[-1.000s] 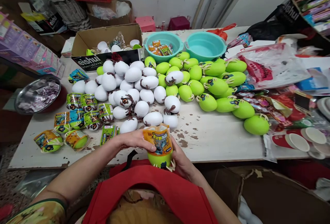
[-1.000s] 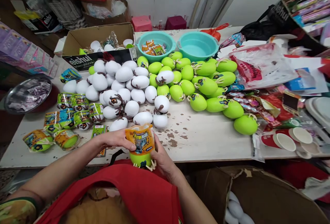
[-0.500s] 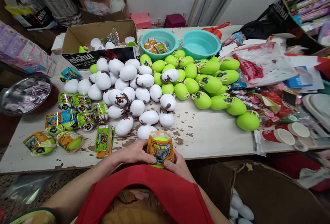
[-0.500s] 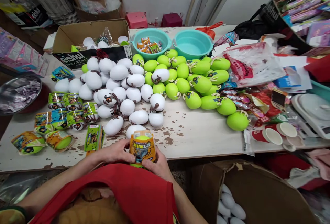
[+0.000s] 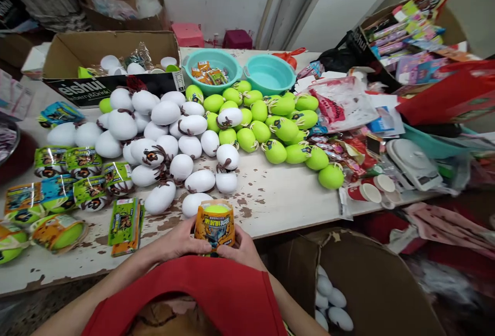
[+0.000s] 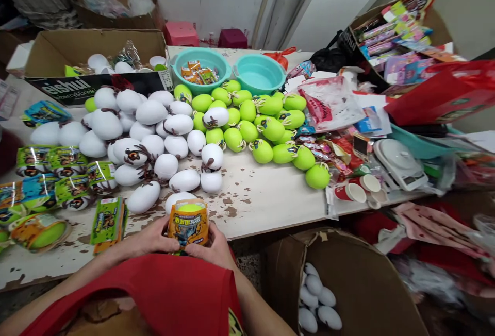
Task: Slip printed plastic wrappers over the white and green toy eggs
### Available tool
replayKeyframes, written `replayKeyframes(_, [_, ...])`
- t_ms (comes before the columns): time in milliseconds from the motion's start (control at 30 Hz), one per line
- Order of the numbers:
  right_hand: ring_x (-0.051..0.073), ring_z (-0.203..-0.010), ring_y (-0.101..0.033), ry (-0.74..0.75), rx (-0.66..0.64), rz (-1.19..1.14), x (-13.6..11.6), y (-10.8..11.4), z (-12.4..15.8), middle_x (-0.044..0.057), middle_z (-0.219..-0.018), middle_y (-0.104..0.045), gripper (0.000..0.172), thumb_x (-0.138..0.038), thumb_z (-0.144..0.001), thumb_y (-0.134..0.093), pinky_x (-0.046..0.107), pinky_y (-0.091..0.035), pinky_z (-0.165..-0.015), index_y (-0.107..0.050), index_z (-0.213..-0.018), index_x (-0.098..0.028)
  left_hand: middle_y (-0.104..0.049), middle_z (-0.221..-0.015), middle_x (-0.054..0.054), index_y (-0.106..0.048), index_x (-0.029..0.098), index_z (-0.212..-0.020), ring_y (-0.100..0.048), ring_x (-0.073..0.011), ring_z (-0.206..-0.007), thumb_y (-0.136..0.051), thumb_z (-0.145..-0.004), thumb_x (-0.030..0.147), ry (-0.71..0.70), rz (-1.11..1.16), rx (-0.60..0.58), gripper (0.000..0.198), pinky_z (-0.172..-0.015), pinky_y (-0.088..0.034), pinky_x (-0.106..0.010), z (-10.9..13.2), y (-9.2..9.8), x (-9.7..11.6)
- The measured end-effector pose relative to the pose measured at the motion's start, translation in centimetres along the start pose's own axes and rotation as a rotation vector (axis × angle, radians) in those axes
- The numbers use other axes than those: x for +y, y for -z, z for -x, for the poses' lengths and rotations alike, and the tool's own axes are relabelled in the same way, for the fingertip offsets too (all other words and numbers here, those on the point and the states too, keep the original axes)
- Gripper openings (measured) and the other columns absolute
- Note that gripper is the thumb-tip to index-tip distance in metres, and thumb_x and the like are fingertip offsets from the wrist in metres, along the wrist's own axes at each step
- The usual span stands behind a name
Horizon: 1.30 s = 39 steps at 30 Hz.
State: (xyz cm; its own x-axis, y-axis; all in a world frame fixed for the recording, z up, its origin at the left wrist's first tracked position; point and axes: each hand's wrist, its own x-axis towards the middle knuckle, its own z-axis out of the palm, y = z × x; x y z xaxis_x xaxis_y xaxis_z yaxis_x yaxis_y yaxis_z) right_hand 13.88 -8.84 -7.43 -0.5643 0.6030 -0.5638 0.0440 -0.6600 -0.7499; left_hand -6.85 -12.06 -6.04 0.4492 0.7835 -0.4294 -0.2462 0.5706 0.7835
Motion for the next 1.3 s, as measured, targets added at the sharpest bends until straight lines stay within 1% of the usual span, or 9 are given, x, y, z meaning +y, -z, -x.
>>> replayKeyframes(133, [0.030, -0.103, -0.063, 0.003, 0.018, 0.022, 0.1, 0.5, 0.1, 0.004, -0.106, -0.070, 0.057, -0.035, -0.054, -0.087, 0.043, -0.048, -0.093, -0.062, -0.104, -0.025, -0.066, -0.116, -0.007, -0.052, 0.018, -0.129, -0.059, -0.0289, -0.107, -0.078, -0.066, 0.034, -0.001, 0.042, 0.040, 0.070, -0.092, -0.045, -0.035, -0.3, -0.6, -0.2])
replayKeyframes(333, [0.033, -0.095, -0.065, -0.035, -0.020, -0.024, 0.7, 0.8, -1.6, 0.008, -0.103, -0.070, 0.060, -0.038, -0.053, -0.086, 0.044, -0.052, -0.084, -0.062, -0.106, -0.025, -0.064, -0.118, -0.010, -0.055, 0.017, -0.123, -0.058, -0.0272, -0.108, -0.083, -0.060, 0.035, -0.085, 0.072, 0.194, 0.071, -0.092, -0.045, -0.035, -0.2, -0.5, -1.3])
replayKeyframes(500, [0.028, -0.094, -0.064, -0.074, -0.091, -0.117, 0.2, -0.7, -3.2, 0.009, -0.106, -0.068, 0.061, -0.032, -0.059, -0.084, 0.044, -0.049, -0.089, -0.058, -0.113, -0.020, -0.066, -0.108, -0.013, -0.056, 0.013, -0.120, -0.061, -0.0249, -0.093, -0.069, -0.072, 0.055, -0.018, 0.075, 0.424, 0.065, -0.074, -0.048, -0.032, 0.0, 0.3, -2.5])
replayKeyframes(600, [0.025, -0.094, -0.064, -0.072, -0.111, -0.051, -0.6, -1.3, -3.9, 0.009, -0.107, -0.068, 0.059, -0.027, -0.062, -0.083, 0.038, -0.050, -0.086, -0.057, -0.114, -0.019, -0.065, -0.111, -0.014, -0.053, 0.014, -0.122, -0.061, -0.0258, -0.097, -0.070, -0.072, 0.053, -0.060, 0.149, 0.476, 0.066, -0.074, -0.048, -0.032, -0.4, 0.6, -2.8])
replayKeyframes(733, [0.024, -0.090, -0.063, -0.085, -0.093, -0.012, -1.0, -1.2, -4.6, 0.008, -0.104, -0.068, 0.061, -0.027, -0.059, -0.085, 0.036, -0.050, -0.082, -0.058, -0.112, -0.019, -0.064, -0.117, -0.014, -0.053, 0.014, -0.122, -0.060, -0.0274, -0.105, -0.076, -0.069, 0.044, -0.166, 0.213, 0.479, 0.066, -0.086, -0.047, -0.035, -1.4, 1.0, -3.2])
replayKeyframes(867, [0.024, -0.088, -0.064, -0.081, -0.069, -0.049, -0.5, -0.9, -4.8, 0.007, -0.102, -0.069, 0.060, -0.028, -0.059, -0.085, 0.038, -0.049, -0.081, -0.058, -0.111, -0.019, -0.065, -0.118, -0.013, -0.053, 0.015, -0.122, -0.060, -0.0272, -0.106, -0.071, -0.075, 0.044, -0.149, 0.214, 0.418, 0.058, -0.088, -0.047, -0.037, -1.8, 1.2, -3.3])
replayKeyframes(1067, [0.024, -0.093, -0.063, -0.007, -0.061, -0.116, -0.3, -0.9, -4.1, 0.007, -0.108, -0.066, 0.058, -0.036, -0.063, -0.083, 0.036, -0.050, -0.081, -0.057, -0.113, -0.022, -0.064, -0.119, -0.012, -0.054, 0.016, -0.123, -0.059, -0.0272, -0.108, -0.073, -0.073, 0.040, -0.133, 0.176, 0.378, 0.058, -0.087, -0.047, -0.036, -1.3, 1.1, -2.1])
replayKeyframes(1233, [0.024, -0.095, -0.063, -0.002, -0.050, -0.083, 0.0, -1.0, -4.0, 0.007, -0.108, -0.067, 0.060, -0.032, -0.062, -0.084, 0.037, -0.049, -0.085, -0.055, -0.113, -0.021, -0.065, -0.113, -0.012, -0.055, 0.014, -0.119, -0.060, -0.0257, -0.104, -0.065, -0.078, 0.052, -0.155, 0.071, 0.359, 0.057, -0.089, -0.046, -0.037, -1.3, 1.1, -2.2])
replayKeyframes(1300, [0.024, -0.094, -0.063, 0.006, -0.033, -0.038, 0.2, -0.9, -4.0, 0.007, -0.106, -0.067, 0.060, -0.028, -0.060, -0.085, 0.037, -0.048, -0.086, -0.055, -0.112, -0.021, -0.065, -0.112, -0.012, -0.056, 0.014, -0.117, -0.059, -0.0263, -0.105, -0.059, -0.080, 0.057, -0.145, 0.009, 0.407, 0.057, -0.089, -0.046, -0.038, -1.4, 1.0, -2.4])
